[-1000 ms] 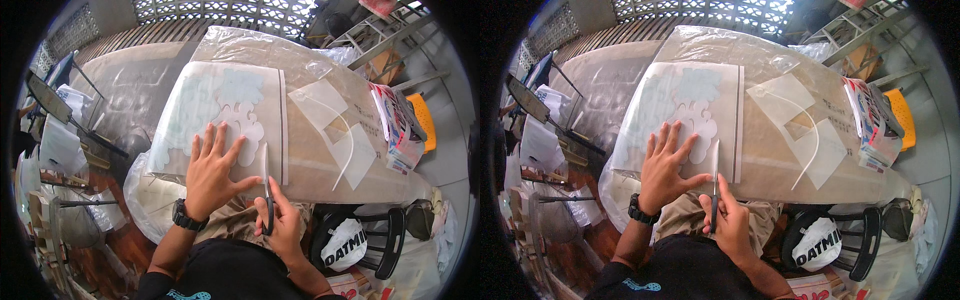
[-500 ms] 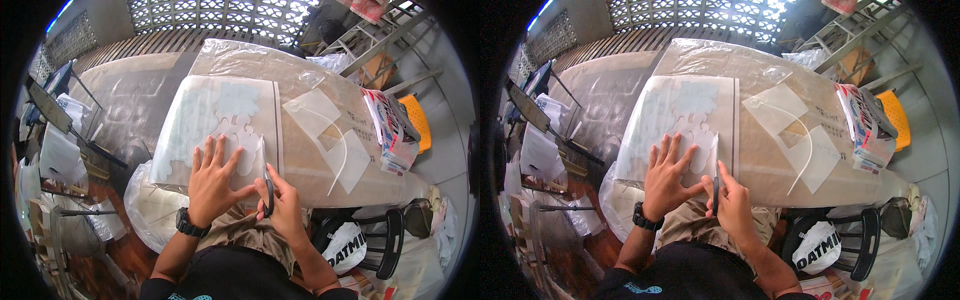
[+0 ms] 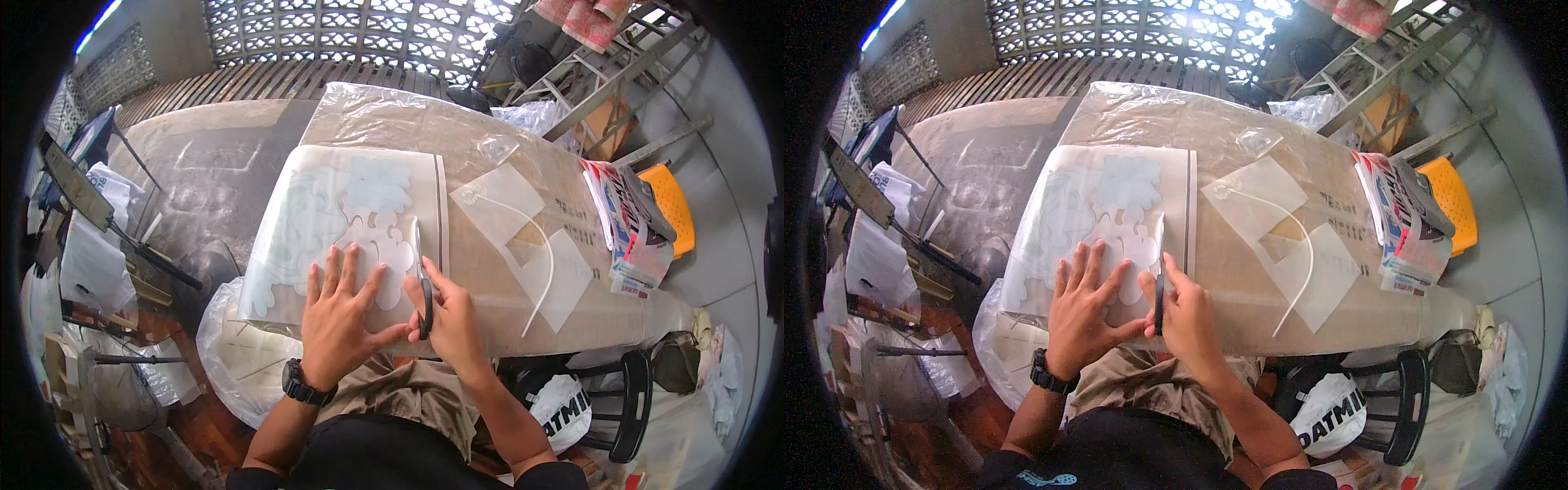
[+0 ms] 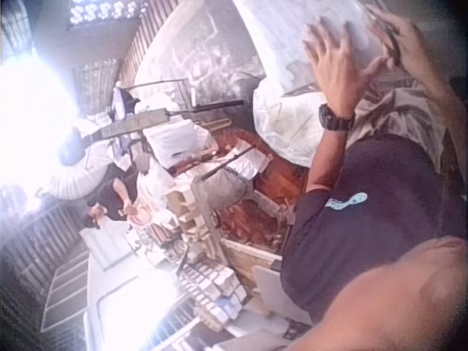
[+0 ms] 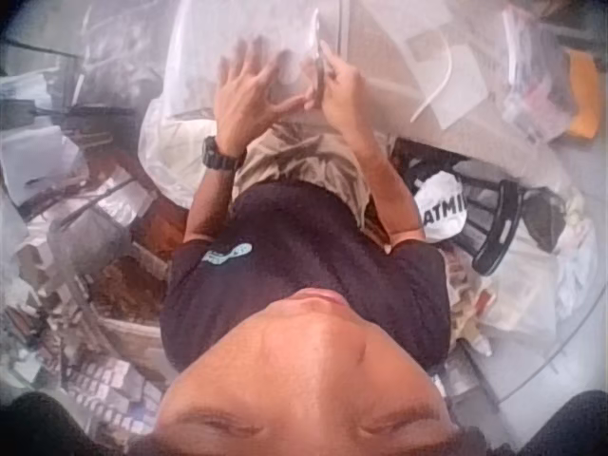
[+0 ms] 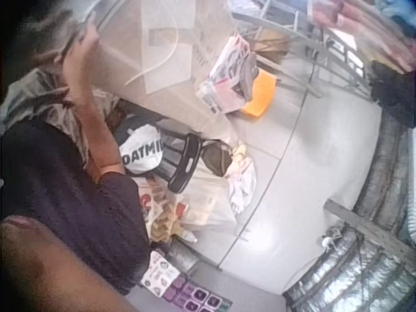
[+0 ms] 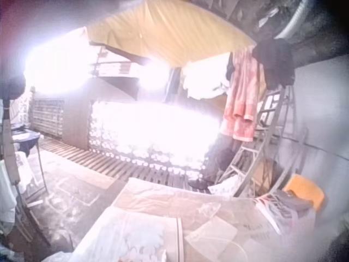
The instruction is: The person cuts out various printed vinyl transfers from larger sheets using scissors, separating different designs and trimming away excess material.
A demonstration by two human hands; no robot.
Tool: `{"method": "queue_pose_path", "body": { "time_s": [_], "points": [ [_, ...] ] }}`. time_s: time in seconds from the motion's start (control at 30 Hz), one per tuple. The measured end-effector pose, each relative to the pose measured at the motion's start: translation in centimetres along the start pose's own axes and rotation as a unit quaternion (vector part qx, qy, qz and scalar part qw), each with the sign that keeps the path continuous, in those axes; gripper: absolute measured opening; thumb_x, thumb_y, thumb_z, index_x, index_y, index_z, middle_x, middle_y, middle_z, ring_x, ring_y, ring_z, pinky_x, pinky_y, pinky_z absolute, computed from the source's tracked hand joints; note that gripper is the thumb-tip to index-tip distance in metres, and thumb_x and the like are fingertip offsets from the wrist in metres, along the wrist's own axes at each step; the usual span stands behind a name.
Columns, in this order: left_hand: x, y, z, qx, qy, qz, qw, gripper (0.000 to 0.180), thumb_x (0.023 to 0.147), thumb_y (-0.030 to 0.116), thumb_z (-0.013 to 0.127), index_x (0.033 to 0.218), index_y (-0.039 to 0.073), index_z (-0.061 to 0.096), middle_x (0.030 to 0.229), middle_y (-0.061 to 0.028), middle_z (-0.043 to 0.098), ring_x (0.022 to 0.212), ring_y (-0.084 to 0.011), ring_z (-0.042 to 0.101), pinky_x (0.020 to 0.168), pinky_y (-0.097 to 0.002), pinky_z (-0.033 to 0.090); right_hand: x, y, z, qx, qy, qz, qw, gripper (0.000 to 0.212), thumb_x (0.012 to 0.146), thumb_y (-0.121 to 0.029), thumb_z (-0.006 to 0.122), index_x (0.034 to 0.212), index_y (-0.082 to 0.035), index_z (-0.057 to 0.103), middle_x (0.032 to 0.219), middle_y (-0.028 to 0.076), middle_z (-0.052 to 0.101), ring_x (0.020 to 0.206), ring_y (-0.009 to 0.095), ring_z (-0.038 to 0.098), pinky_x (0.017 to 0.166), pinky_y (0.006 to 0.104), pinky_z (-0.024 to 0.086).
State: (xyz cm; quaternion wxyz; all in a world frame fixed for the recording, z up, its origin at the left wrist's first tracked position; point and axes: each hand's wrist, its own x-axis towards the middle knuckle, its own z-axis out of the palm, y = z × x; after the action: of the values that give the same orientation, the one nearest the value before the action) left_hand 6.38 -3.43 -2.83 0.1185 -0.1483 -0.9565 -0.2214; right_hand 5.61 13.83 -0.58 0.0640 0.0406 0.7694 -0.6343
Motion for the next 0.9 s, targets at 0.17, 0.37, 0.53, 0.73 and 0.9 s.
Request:
{"method": "queue_pose_path", "body": {
  "time_s": [0.17, 0.37, 0.53, 0.73, 0.9],
  "points": [
    [0.0, -0.1, 0.0, 0.002, -0.012, -0.008, 1.0, 0.089, 0.071, 0.069, 0.075, 0.141, 0.017, 0.058, 0.157, -0.0232, 0.036, 0.148, -0.0439, 0.028, 0.121, -0.0561, 0.017, 1.9, 0.4, -0.1, 0.007, -0.004, -0.006, 1.0, 0.07, 0.098, -0.037, 0.067, 0.144, 0.01, 0.044, 0.058, 0.002, 0.055, 0.044, 0.008, 0.054, 0.042, 0.0247, 0.043],
    [-0.1, -0.3, 0.1, 0.006, -0.014, -0.007, 1.0, 0.089, 0.072, 0.071, 0.073, 0.141, 0.017, 0.057, 0.158, -0.0228, 0.035, 0.149, -0.0437, 0.027, 0.121, -0.0561, 0.017, 3.9, -0.6, 0.0, 0.009, 0.003, 0.011, 1.0, 0.072, 0.097, -0.039, 0.069, 0.145, 0.009, 0.044, 0.059, 0.0, 0.055, 0.044, 0.007, 0.053, 0.041, 0.023, 0.043],
    [-0.1, -0.3, 0.0, -0.003, -0.017, -0.008, 1.0, 0.088, 0.073, 0.07, 0.073, 0.141, 0.018, 0.057, 0.158, -0.0229, 0.035, 0.149, -0.0436, 0.026, 0.121, -0.0556, 0.016, 6.1, -0.5, -0.1, 0.008, 0.004, -0.001, 1.0, 0.074, 0.096, -0.041, 0.07, 0.144, 0.009, 0.045, 0.059, 0.001, 0.055, 0.044, 0.007, 0.054, 0.041, 0.023, 0.043],
    [0.0, -0.2, -0.3, -0.015, -0.025, -0.01, 1.0, 0.087, 0.073, 0.068, 0.074, 0.141, 0.016, 0.057, 0.158, -0.0228, 0.035, 0.149, -0.0437, 0.025, 0.122, -0.0555, 0.015, 9.2, -0.9, -0.2, 0.013, 0.006, -0.006, 1.0, 0.075, 0.094, -0.041, 0.071, 0.145, 0.008, 0.044, 0.059, 0.001, 0.057, 0.044, 0.009, 0.055, 0.04, 0.023, 0.041],
    [0.0, -0.3, -0.2, -0.014, -0.026, -0.011, 1.0, 0.088, 0.073, 0.067, 0.074, 0.141, 0.016, 0.057, 0.158, -0.0225, 0.035, 0.149, -0.0435, 0.025, 0.122, -0.0553, 0.015, 13.8, -1.9, -0.9, 0.003, -0.003, 0.0, 1.0, 0.077, 0.093, -0.041, 0.073, 0.146, 0.005, 0.043, 0.06, 0.002, 0.059, 0.044, 0.009, 0.056, 0.039, 0.0226, 0.04]
  ]
}}
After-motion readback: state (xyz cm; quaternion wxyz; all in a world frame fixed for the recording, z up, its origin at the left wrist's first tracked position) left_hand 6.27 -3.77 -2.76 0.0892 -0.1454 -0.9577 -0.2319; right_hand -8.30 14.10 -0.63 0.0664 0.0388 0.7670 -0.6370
